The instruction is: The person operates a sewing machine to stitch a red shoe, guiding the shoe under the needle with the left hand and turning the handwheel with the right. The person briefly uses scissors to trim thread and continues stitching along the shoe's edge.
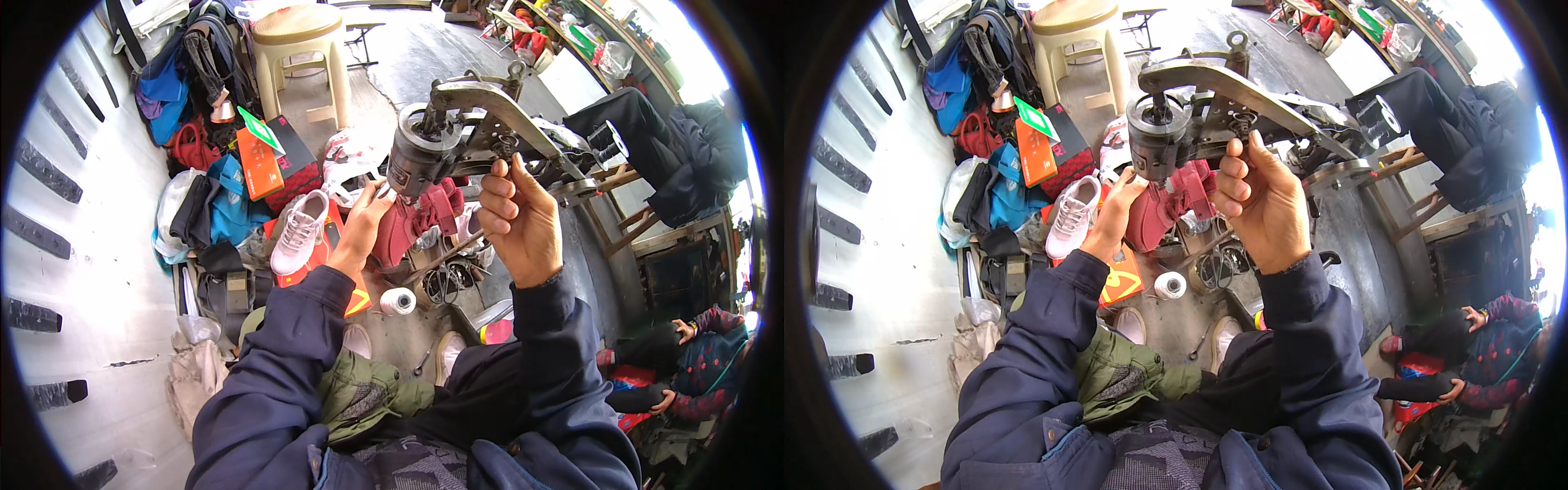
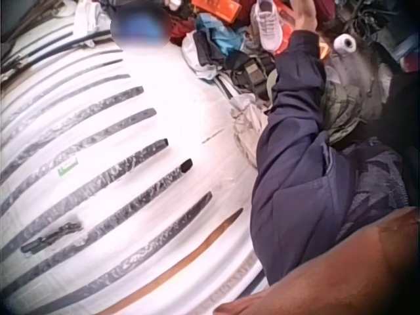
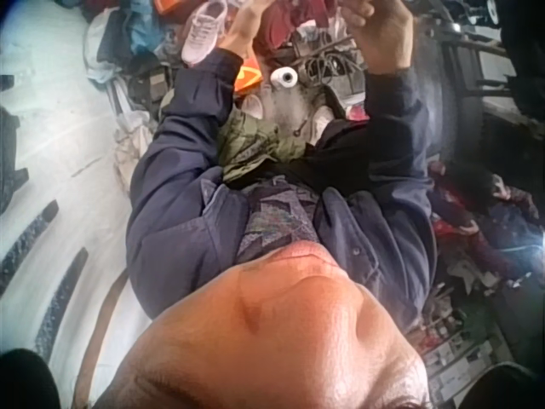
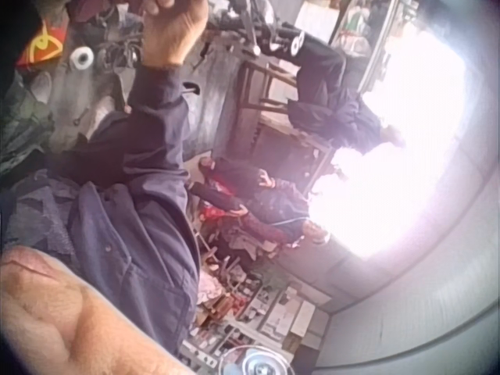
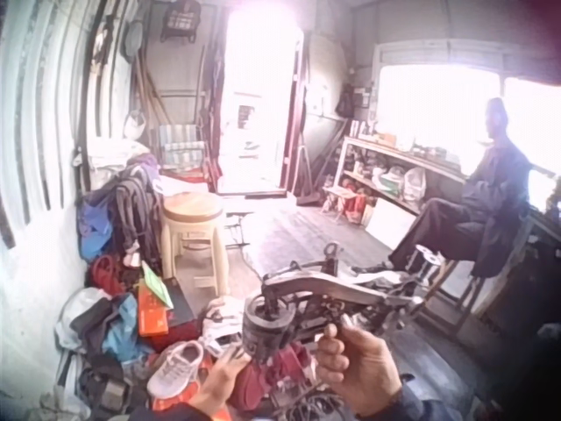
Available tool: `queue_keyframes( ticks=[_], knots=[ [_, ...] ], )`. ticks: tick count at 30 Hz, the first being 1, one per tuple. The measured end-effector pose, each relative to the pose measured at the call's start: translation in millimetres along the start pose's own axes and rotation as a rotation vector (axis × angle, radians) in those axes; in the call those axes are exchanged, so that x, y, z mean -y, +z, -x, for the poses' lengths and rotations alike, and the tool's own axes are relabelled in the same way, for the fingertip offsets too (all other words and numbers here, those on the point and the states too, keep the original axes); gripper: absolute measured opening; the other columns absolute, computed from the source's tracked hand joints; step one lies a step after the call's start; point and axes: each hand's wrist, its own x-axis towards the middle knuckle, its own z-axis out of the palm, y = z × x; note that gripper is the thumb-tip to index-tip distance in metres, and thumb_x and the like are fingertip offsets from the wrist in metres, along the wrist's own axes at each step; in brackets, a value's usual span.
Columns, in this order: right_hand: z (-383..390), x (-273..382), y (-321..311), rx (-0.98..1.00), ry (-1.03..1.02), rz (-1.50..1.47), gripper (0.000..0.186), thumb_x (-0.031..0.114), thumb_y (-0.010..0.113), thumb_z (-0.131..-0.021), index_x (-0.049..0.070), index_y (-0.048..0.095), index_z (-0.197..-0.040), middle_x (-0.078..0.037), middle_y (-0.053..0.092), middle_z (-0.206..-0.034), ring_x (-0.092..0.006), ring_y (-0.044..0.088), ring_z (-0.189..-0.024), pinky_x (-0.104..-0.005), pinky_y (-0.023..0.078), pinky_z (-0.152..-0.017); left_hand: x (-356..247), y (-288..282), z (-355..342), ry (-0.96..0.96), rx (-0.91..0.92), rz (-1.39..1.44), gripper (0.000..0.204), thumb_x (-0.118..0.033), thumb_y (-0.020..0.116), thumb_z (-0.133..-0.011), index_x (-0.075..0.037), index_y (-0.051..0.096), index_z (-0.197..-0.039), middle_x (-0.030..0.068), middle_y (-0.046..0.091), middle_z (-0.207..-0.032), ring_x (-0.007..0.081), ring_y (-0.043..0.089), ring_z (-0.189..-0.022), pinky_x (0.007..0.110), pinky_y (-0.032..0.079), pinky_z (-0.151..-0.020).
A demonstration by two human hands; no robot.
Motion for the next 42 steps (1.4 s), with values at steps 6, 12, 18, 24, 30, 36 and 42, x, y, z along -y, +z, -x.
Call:
queue_keyframes(
  ticks=[6, 12, 18, 24, 30, 36, 42],
  knots=[
    [-1.9, 1.3, -6.7, -0.028, 0.002, 0.037, 0.031, 0.032, 0.059, -0.104, 0.002, 0.065, -0.099, 0.001, 0.053, -0.075, -0.0068, 0.043, -0.060, -0.0232, 0.034, -0.050, -4.5, 3.7, 4.2, -0.014, -0.021, 0.010, 0.037, -0.019, 0.051, -0.099, -0.004, 0.053, -0.133, 0.0030, 0.059, -0.125, 0.0112, 0.052, -0.113, 0.025, 0.038, -0.101],
    [0.4, 1.3, 5.3, -0.121, 0.004, 0.110, 0.035, 0.034, 0.055, -0.105, 0.001, 0.065, -0.104, 0.001, 0.053, -0.076, -0.0069, 0.044, -0.061, -0.0233, 0.037, -0.050, -6.2, 5.4, 4.6, 0.006, -0.013, -0.010, 0.036, -0.019, 0.051, -0.099, -0.005, 0.053, -0.132, 0.0023, 0.059, -0.124, 0.0106, 0.051, -0.113, 0.026, 0.038, -0.101],
    [0.4, 1.1, 10.3, -0.034, 0.023, 0.019, 0.036, 0.033, 0.051, -0.107, -0.001, 0.065, -0.104, 0.001, 0.051, -0.077, -0.0064, 0.043, -0.061, -0.0227, 0.039, -0.049, -5.8, 0.0, 3.6, -0.026, -0.010, -0.035, 0.059, -0.020, 0.055, -0.099, 0.002, 0.035, -0.149, 0.0107, 0.057, -0.138, 0.0172, 0.056, -0.125, 0.030, 0.040, -0.109],
    [-2.5, -2.0, -1.7, -0.041, -0.023, 0.039, 0.032, 0.032, 0.055, -0.106, 0.002, 0.065, -0.101, 0.002, 0.050, -0.075, -0.0053, 0.040, -0.058, -0.0215, 0.037, -0.047, -9.0, 7.0, 6.9, -0.009, -0.043, -0.038, 0.045, -0.020, 0.052, -0.099, -0.002, 0.045, -0.140, 0.0059, 0.058, -0.129, 0.0137, 0.053, -0.117, 0.027, 0.038, -0.104],
    [-1.5, -2.3, 2.4, -0.125, -0.034, 0.098, 0.034, 0.034, 0.057, -0.105, 0.002, 0.065, -0.100, 0.001, 0.053, -0.076, -0.0057, 0.043, -0.058, -0.0216, 0.038, -0.048, -15.8, 12.7, 10.8, -0.014, -0.053, -0.051, 0.036, -0.018, 0.049, -0.099, -0.005, 0.054, -0.132, 0.0049, 0.059, -0.127, 0.0126, 0.053, -0.115, 0.027, 0.039, -0.102],
    [-1.7, 3.3, 0.6, 0.053, 0.043, 0.047, 0.037, 0.036, 0.053, -0.106, 0.002, 0.065, -0.103, -0.002, 0.063, -0.084, -0.0098, 0.054, -0.065, -0.0273, 0.044, -0.057, -15.1, 12.9, 10.7, -0.004, -0.059, -0.044, 0.034, -0.016, 0.049, -0.100, -0.005, 0.055, -0.131, 0.0052, 0.061, -0.126, 0.0127, 0.055, -0.114, 0.027, 0.040, -0.102],
    [-1.4, 1.5, -6.7, 0.038, 0.034, -0.013, 0.033, 0.031, 0.050, -0.108, 0.001, 0.063, -0.107, -0.001, 0.053, -0.083, -0.0071, 0.047, -0.063, -0.0240, 0.041, -0.052, -8.8, 6.0, 4.4, 0.026, 0.015, -0.005, 0.031, -0.014, 0.050, -0.101, -0.004, 0.054, -0.130, 0.0059, 0.061, -0.126, 0.0124, 0.056, -0.112, 0.027, 0.042, -0.100]
  ],
)
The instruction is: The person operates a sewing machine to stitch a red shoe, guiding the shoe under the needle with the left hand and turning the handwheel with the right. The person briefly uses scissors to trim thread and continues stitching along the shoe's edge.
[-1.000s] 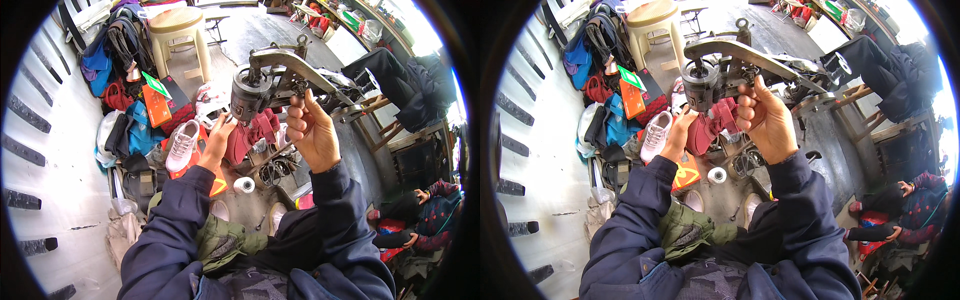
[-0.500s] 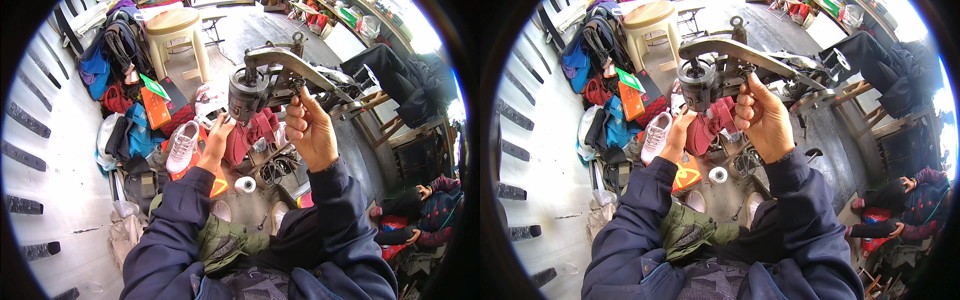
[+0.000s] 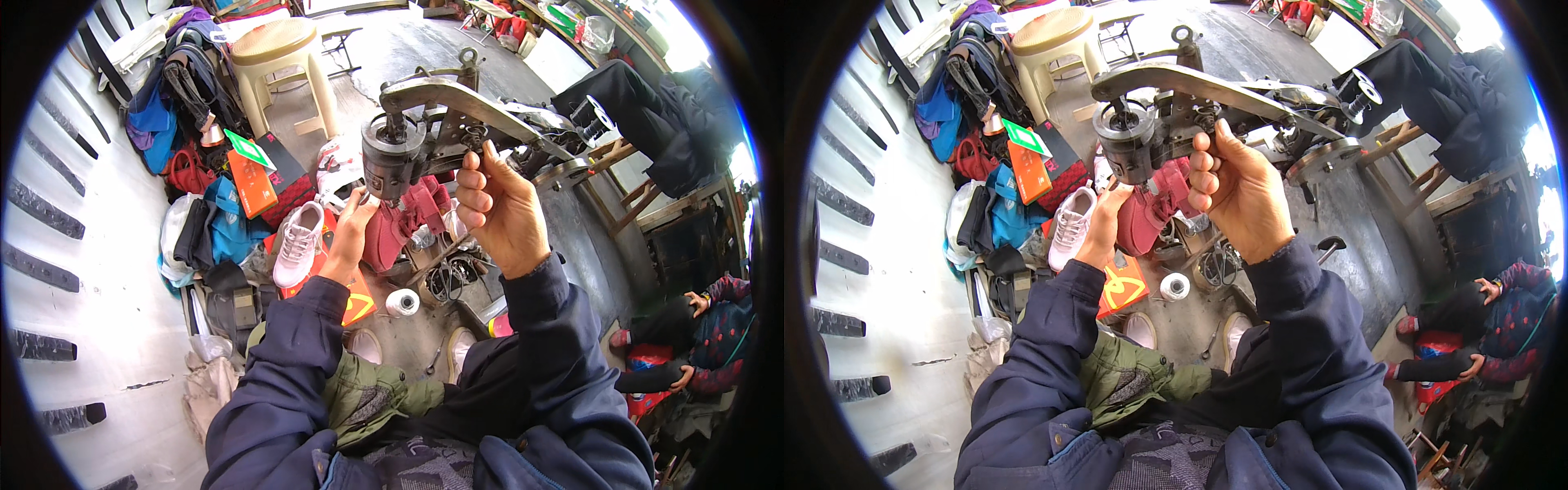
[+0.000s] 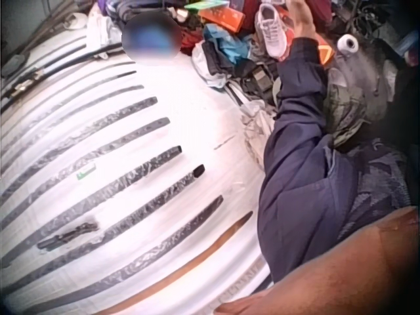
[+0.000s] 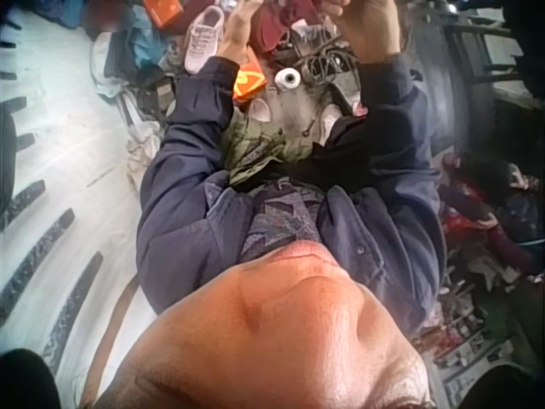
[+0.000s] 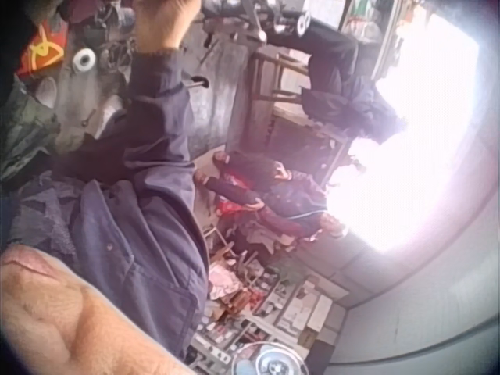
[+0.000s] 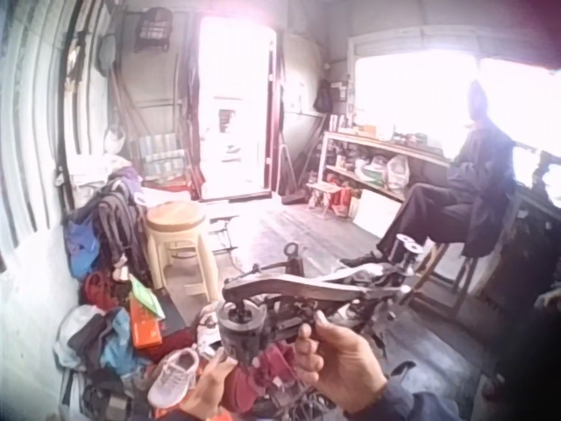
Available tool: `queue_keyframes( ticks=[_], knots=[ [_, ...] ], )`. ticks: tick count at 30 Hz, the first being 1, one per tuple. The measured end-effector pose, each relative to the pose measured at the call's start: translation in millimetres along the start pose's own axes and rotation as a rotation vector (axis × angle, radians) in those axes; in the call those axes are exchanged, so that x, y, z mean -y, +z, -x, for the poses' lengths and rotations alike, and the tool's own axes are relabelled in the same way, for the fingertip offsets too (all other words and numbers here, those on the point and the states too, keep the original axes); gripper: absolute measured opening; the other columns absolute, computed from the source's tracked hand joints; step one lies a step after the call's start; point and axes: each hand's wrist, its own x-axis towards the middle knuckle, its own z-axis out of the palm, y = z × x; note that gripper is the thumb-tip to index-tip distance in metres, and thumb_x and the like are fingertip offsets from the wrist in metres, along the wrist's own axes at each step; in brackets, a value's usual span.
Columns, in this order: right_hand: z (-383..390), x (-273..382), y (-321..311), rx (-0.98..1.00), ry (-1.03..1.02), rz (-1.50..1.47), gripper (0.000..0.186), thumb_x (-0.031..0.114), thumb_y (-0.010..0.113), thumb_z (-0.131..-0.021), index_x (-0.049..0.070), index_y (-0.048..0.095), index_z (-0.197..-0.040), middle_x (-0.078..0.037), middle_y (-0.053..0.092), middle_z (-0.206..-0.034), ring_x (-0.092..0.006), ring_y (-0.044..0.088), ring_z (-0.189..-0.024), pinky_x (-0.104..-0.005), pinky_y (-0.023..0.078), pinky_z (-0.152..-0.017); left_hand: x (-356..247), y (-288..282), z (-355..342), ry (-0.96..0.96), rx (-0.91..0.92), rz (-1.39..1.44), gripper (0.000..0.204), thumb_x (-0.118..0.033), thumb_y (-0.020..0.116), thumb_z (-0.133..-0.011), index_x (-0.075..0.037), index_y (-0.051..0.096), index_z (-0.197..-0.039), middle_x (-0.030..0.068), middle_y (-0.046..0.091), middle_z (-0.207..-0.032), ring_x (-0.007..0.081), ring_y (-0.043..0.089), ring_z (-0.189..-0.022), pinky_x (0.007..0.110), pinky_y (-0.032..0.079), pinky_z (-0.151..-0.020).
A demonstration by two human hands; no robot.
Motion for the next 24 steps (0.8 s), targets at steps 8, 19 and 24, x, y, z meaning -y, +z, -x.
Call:
queue_keyframes(
  ticks=[8, 19, 24],
  knots=[
    [-0.3, 1.6, 3.3, -0.064, -0.015, 0.113, 0.039, 0.037, 0.051, -0.107, 0.001, 0.066, -0.106, -0.001, 0.058, -0.080, -0.0074, 0.047, -0.061, -0.0246, 0.041, -0.053, 2.5, -2.7, -0.2, -0.082, 0.024, 0.066, 0.027, -0.014, 0.048, -0.101, -0.006, 0.053, -0.127, 0.0057, 0.062, -0.123, 0.0124, 0.058, -0.110, 0.028, 0.044, -0.098],
    [49.3, 62.4, -85.0, -0.362, 0.042, 1.181, 0.044, 0.040, 0.058, -0.102, -0.002, 0.066, -0.091, -0.007, 0.066, -0.073, -0.0108, 0.059, -0.052, -0.0249, 0.048, -0.048, 0.1, 0.6, 0.5, -0.029, -0.110, -0.089, 0.037, -0.022, 0.048, -0.100, -0.003, 0.054, -0.131, 0.0073, 0.060, -0.128, 0.0148, 0.056, -0.115, 0.028, 0.040, -0.103],
    [72.2, 105.5, -194.9, -0.750, -0.014, 1.776, 0.036, 0.034, 0.071, -0.094, -0.001, 0.064, -0.099, -0.007, 0.065, -0.071, -0.0118, 0.058, -0.050, -0.0266, 0.044, -0.045, 8.5, -1.1, 3.5, 0.074, -0.131, -0.120, 0.036, -0.022, 0.047, -0.101, -0.004, 0.057, -0.131, 0.0031, 0.061, -0.120, 0.0107, 0.054, -0.111, 0.024, 0.038, -0.102]
  ],
)
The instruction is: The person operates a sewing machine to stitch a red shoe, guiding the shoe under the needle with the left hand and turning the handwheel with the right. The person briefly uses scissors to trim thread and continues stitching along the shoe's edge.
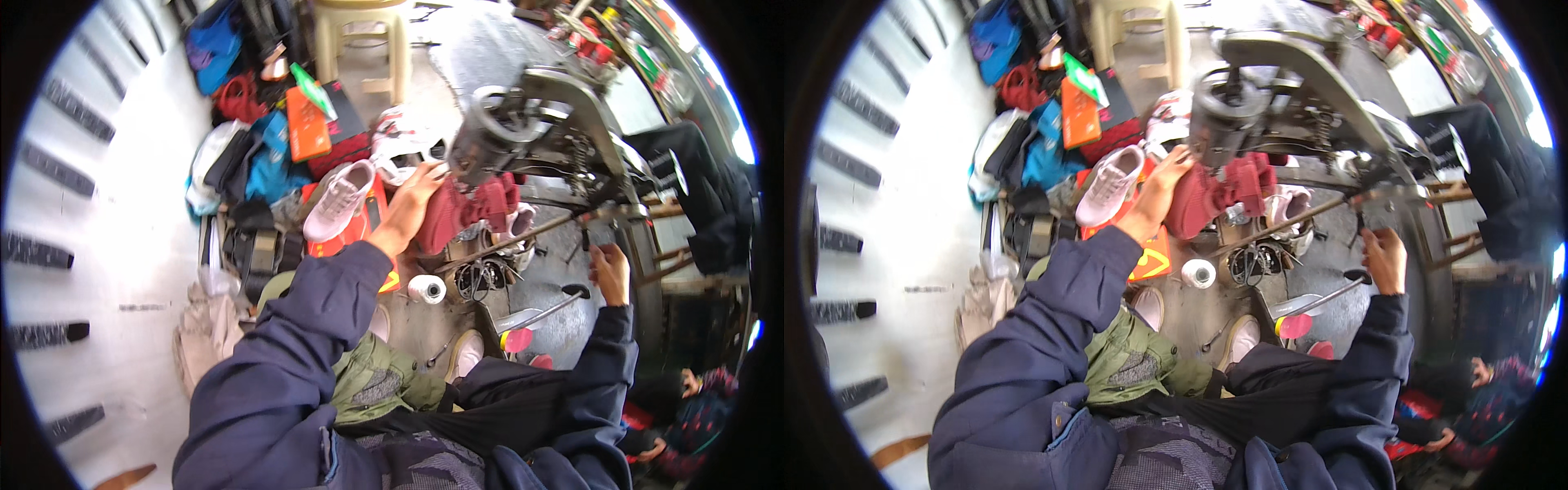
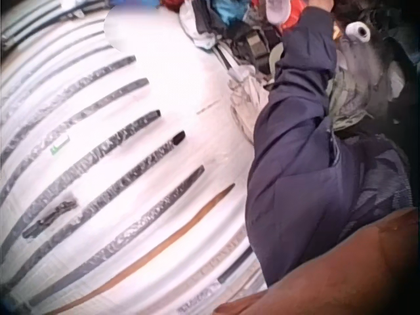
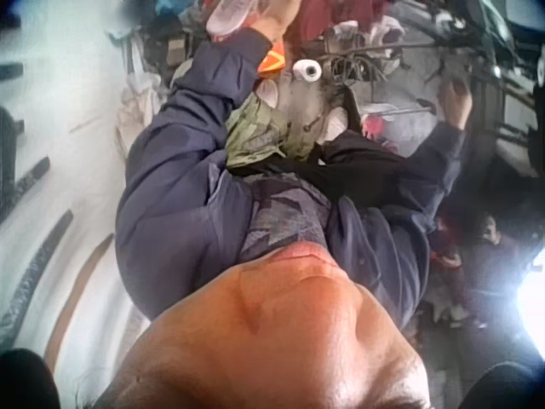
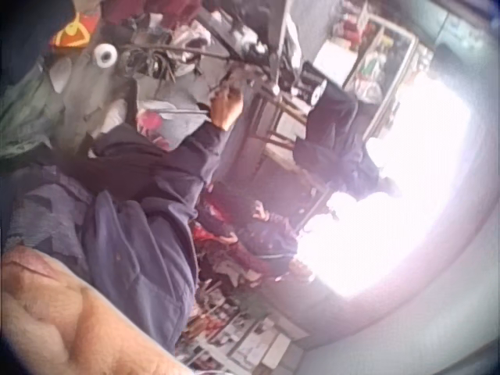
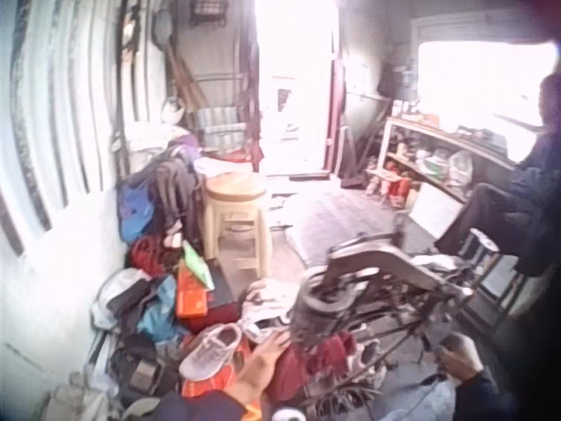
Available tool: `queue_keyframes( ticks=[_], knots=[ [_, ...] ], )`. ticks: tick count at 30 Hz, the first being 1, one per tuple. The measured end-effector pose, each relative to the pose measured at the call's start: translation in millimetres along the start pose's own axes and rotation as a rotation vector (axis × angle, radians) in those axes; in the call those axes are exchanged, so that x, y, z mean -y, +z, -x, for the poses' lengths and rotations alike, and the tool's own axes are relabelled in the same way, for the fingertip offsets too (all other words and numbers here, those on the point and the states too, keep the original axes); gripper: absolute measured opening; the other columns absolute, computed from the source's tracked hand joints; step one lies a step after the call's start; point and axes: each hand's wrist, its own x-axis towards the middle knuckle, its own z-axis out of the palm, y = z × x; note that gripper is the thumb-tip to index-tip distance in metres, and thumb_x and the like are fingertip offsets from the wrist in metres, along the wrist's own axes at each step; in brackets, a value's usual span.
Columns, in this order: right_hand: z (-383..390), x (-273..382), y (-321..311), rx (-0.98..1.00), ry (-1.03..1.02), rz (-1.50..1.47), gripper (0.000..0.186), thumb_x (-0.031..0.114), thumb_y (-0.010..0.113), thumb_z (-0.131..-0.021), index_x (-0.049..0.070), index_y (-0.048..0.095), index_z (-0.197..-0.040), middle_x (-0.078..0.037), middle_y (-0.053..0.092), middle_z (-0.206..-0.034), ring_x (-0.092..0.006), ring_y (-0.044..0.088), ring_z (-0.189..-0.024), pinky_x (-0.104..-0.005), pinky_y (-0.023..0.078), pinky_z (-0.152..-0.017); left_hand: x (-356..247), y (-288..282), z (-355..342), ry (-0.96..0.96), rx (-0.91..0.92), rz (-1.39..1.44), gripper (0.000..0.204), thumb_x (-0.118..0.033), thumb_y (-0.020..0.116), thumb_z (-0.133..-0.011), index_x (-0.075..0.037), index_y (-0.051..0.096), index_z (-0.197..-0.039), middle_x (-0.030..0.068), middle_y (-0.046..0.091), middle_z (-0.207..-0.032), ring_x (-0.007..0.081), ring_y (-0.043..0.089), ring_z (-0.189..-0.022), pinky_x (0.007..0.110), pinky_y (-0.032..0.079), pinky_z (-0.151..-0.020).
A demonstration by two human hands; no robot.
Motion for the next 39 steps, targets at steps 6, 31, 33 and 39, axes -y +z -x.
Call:
queue_keyframes(
  ticks=[6, 31, 33, 39],
  knots=[
    [-37.3, -61.2, 23.3, 0.087, 0.016, -0.085, 0.048, 0.040, 0.072, -0.092, 0.001, 0.058, -0.118, -0.007, 0.064, -0.083, -0.0125, 0.062, -0.059, -0.0259, 0.045, -0.045, 7.5, -7.5, -6.8, 0.077, 0.116, -0.008, 0.037, -0.026, 0.048, -0.103, -0.001, 0.060, -0.128, 0.0069, 0.058, -0.131, 0.0124, 0.050, -0.125, 0.027, 0.033, -0.110],
    [-104.0, -93.9, -53.0, -0.451, -0.029, -0.149, 0.021, 0.026, 0.063, -0.101, 0.006, 0.062, -0.105, 0.000, 0.056, -0.074, -0.0097, 0.047, -0.060, -0.0254, 0.039, -0.050, 15.6, 8.4, 6.5, 0.120, -0.076, 0.032, 0.031, -0.026, 0.053, -0.106, -0.002, 0.060, -0.124, -0.0069, 0.049, -0.088, 0.0033, 0.039, -0.079, 0.019, 0.036, -0.070],
    [-117.2, -122.1, -53.9, -0.458, -0.089, -0.096, 0.023, 0.027, 0.065, -0.099, 0.006, 0.062, -0.107, -0.003, 0.056, -0.073, -0.0127, 0.048, -0.059, -0.0288, 0.042, -0.051, 16.2, 7.1, 5.2, 0.097, -0.069, 0.057, 0.032, -0.027, 0.053, -0.105, -0.002, 0.060, -0.124, -0.0067, 0.049, -0.088, 0.0035, 0.040, -0.080, 0.019, 0.036, -0.071],
    [-105.0, -135.3, -5.2, -0.166, 0.094, -0.186, 0.020, 0.027, 0.061, -0.100, 0.006, 0.061, -0.100, -0.004, 0.057, -0.064, -0.0131, 0.055, -0.047, -0.0302, 0.041, -0.042, 14.2, 4.8, 3.5, 0.095, -0.051, 0.019, 0.032, -0.029, 0.053, -0.104, -0.004, 0.061, -0.123, -0.0069, 0.050, -0.087, 0.0038, 0.041, -0.080, 0.020, 0.037, -0.073]
  ],
)
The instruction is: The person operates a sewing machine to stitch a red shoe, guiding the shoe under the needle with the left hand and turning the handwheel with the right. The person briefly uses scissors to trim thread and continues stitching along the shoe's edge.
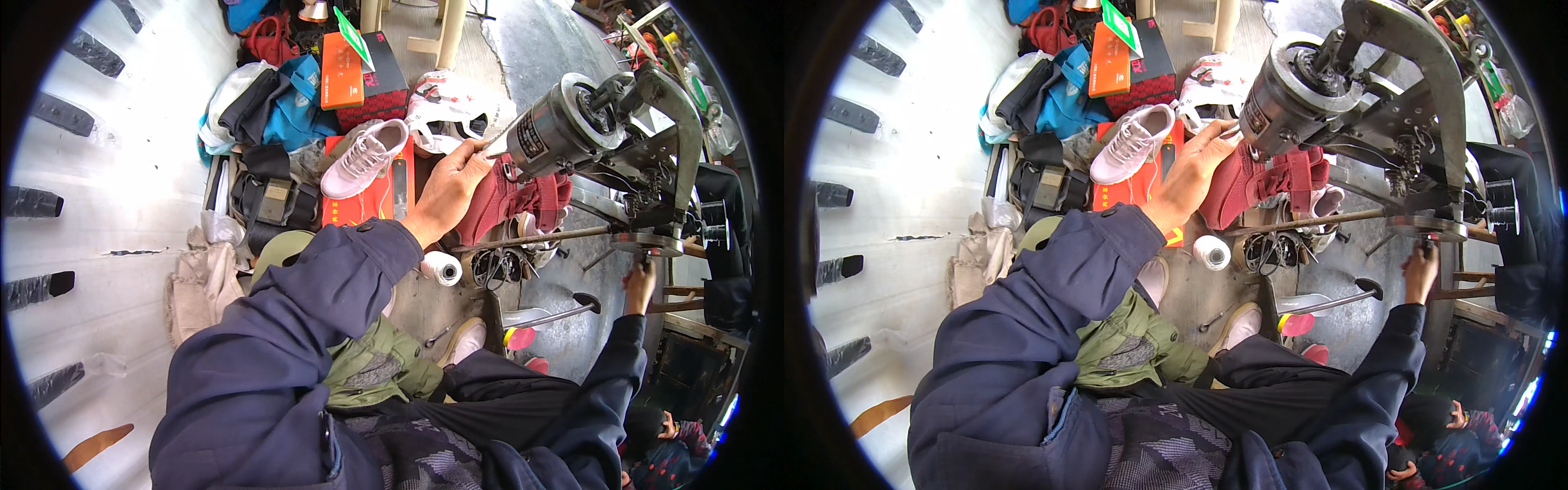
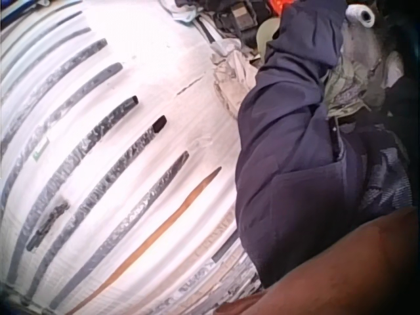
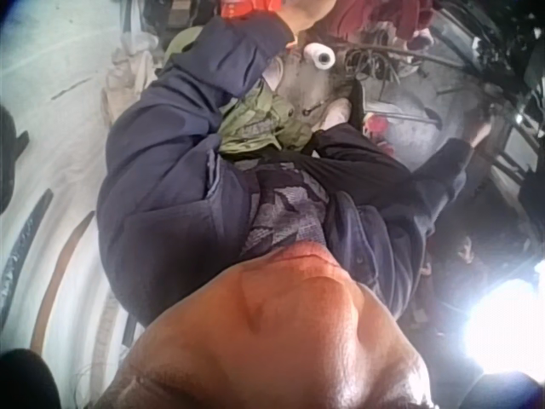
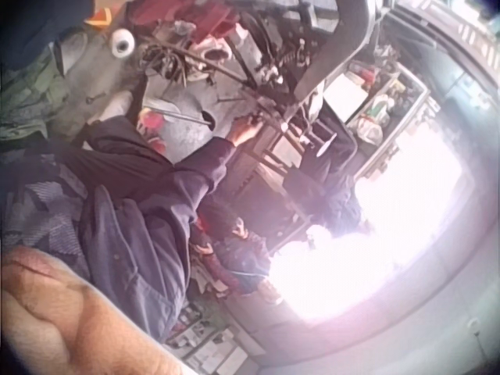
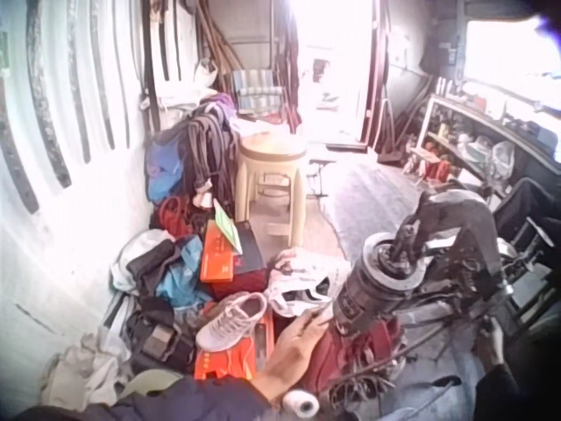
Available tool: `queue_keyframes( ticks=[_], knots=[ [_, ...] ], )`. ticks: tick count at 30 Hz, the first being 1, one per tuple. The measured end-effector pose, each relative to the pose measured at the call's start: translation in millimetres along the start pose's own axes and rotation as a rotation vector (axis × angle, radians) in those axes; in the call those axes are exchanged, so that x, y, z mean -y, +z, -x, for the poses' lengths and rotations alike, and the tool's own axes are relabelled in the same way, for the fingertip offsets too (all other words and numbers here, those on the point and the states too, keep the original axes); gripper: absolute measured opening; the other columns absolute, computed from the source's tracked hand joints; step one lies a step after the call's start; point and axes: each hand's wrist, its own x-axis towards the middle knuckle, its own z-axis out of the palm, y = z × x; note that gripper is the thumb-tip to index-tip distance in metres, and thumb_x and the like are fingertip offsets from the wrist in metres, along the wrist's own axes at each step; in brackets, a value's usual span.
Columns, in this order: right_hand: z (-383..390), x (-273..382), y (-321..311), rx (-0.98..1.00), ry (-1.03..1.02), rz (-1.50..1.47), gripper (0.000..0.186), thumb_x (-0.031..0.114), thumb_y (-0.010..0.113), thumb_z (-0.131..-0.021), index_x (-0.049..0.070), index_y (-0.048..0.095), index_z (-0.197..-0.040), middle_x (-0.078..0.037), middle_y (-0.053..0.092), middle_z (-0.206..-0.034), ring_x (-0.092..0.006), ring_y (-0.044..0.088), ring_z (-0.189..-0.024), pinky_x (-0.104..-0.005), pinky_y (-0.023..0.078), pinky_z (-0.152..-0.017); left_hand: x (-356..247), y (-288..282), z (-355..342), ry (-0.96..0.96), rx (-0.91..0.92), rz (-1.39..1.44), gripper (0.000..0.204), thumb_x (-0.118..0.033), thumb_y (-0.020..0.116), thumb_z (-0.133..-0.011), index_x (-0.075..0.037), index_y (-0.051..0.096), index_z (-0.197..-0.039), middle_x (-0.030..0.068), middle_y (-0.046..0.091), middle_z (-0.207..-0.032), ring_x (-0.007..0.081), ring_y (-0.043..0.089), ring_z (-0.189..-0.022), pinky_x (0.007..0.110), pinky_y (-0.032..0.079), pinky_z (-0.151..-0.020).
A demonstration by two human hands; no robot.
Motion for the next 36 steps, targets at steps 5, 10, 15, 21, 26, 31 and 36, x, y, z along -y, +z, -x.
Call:
queue_keyframes(
  ticks=[5, 10, 15, 21, 26, 31, 36],
  knots=[
    [70.4, 68.7, 49.9, 0.417, 0.041, -0.100, 0.024, 0.029, 0.058, -0.102, 0.006, 0.059, -0.095, -0.004, 0.058, -0.062, -0.0137, 0.059, -0.050, -0.0275, 0.044, -0.046, -2.1, -3.6, -1.8, -0.016, 0.038, -0.002, 0.031, -0.028, 0.054, -0.104, -0.005, 0.061, -0.123, -0.0069, 0.050, -0.087, 0.0035, 0.041, -0.080, 0.021, 0.037, -0.072],
    [90.5, 129.7, 13.7, 0.150, -0.318, -0.064, 0.021, 0.024, 0.062, -0.101, 0.005, 0.063, -0.093, 0.000, 0.055, -0.063, -0.0087, 0.051, -0.054, -0.0255, 0.041, -0.051, 1.1, -5.6, -4.0, 0.033, 0.063, -0.017, 0.032, -0.028, 0.054, -0.104, -0.004, 0.060, -0.126, -0.0046, 0.056, -0.094, 0.0048, 0.045, -0.086, 0.021, 0.040, -0.078],
    [17.6, 88.9, -39.7, -0.155, -0.231, -0.115, 0.014, 0.019, 0.059, -0.101, 0.006, 0.062, -0.094, 0.001, 0.052, -0.070, -0.0076, 0.046, -0.058, -0.0248, 0.038, -0.052, -0.4, -5.9, -3.2, 0.064, 0.102, -0.020, 0.034, -0.027, 0.052, -0.105, -0.001, 0.058, -0.127, 0.0026, 0.063, -0.112, 0.0093, 0.053, -0.103, 0.024, 0.042, -0.094],
    [-7.1, 7.1, -10.6, -0.075, -0.020, -0.040, 0.009, 0.017, 0.057, -0.100, 0.008, 0.059, -0.102, -0.002, 0.053, -0.065, -0.0113, 0.052, -0.049, -0.0280, 0.038, -0.042, -4.2, -6.7, -3.5, 0.063, 0.127, -0.018, 0.036, -0.027, 0.049, -0.107, 0.000, 0.056, -0.129, 0.0037, 0.064, -0.116, 0.0104, 0.053, -0.107, 0.025, 0.041, -0.098],
    [61.4, 56.6, 45.6, 0.452, 0.042, -0.046, 0.025, 0.028, 0.057, -0.102, 0.005, 0.056, -0.090, -0.005, 0.061, -0.064, -0.0137, 0.059, -0.050, -0.0268, 0.044, -0.044, 2.2, -7.1, -5.5, 0.065, 0.125, 0.045, 0.035, -0.027, 0.047, -0.108, -0.001, 0.056, -0.129, 0.0043, 0.063, -0.116, 0.0109, 0.053, -0.109, 0.025, 0.040, -0.100],
    [84.8, 123.9, 10.0, 0.252, -0.301, -0.043, 0.020, 0.024, 0.063, -0.100, 0.004, 0.061, -0.097, -0.001, 0.059, -0.066, -0.0092, 0.056, -0.056, -0.0239, 0.043, -0.052, 7.0, -9.4, -6.3, 0.120, 0.111, -0.024, 0.036, -0.027, 0.046, -0.109, -0.001, 0.054, -0.133, 0.0063, 0.061, -0.125, 0.0114, 0.054, -0.115, 0.025, 0.040, -0.103],
    [9.8, 76.9, -44.9, -0.133, -0.243, -0.048, 0.011, 0.017, 0.061, -0.099, 0.006, 0.062, -0.097, 0.001, 0.053, -0.071, -0.0083, 0.048, -0.059, -0.0238, 0.040, -0.053, 5.3, -7.6, -2.9, 0.143, 0.096, -0.082, 0.037, -0.025, 0.047, -0.107, 0.002, 0.057, -0.130, 0.0085, 0.058, -0.120, 0.0150, 0.054, -0.115, 0.028, 0.039, -0.103]
  ],
)
